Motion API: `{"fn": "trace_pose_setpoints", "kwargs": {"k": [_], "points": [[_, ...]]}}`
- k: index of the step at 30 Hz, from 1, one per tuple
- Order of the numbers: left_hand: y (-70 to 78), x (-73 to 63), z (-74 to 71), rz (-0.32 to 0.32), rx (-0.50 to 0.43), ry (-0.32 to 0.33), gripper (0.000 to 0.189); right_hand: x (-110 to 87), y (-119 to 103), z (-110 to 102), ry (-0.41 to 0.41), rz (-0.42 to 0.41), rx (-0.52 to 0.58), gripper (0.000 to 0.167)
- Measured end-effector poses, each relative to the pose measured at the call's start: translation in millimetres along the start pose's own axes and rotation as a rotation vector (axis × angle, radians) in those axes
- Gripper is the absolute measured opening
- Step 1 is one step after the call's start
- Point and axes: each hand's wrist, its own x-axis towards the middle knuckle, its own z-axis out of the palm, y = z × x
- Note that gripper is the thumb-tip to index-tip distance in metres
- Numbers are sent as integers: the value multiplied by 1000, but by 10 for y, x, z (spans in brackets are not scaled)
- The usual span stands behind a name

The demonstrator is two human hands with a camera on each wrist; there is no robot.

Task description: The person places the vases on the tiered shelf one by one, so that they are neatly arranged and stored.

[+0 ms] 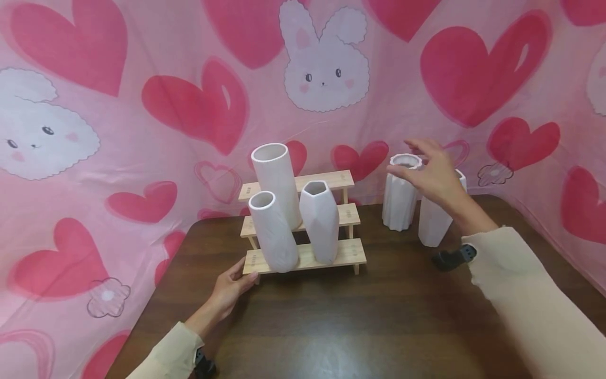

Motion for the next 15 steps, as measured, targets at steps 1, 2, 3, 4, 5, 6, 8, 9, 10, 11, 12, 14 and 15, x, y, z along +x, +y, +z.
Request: {"fn": "trace_pose_setpoints", "kwargs": {"k": [1,2,3,4,5,6,8,9,10,11,12,14,15], "points": [[0,0,2,-2,-5,1,69,-8,67,-64,25,10,-24,66],[-2,1,2,-3,-7,3,69,-16,133,-127,51,27,-50,67],[-5,2,2,-1,-8,3,69,-24,200,-191,71,45,-74,68],[-6,2,1,2,-10,2,69,-29,271,-252,78,65,-84,70],[-8,4,-1,3,-10,1,69,-38,339,-309,72,93,-101,73],[-12,7,-4,0,-14,1,69,-48,406,-361,56,124,-111,76],[-20,13,-11,0,-12,2,69,-71,529,-445,-2,193,-124,84],[-22,15,-13,2,-11,0,69,-83,592,-477,-37,222,-131,89],[-21,14,-15,4,-9,-3,69,-96,651,-500,-77,249,-137,92],[-18,14,-16,4,-8,-4,69,-107,708,-515,-108,267,-145,94],[-16,14,-16,2,-12,-5,69,-118,762,-522,-132,280,-147,95],[-9,10,-15,5,-9,-9,69,-139,861,-524,-160,291,-148,96],[-8,9,-15,6,-8,-11,69,-148,904,-517,-163,285,-143,94]]}}
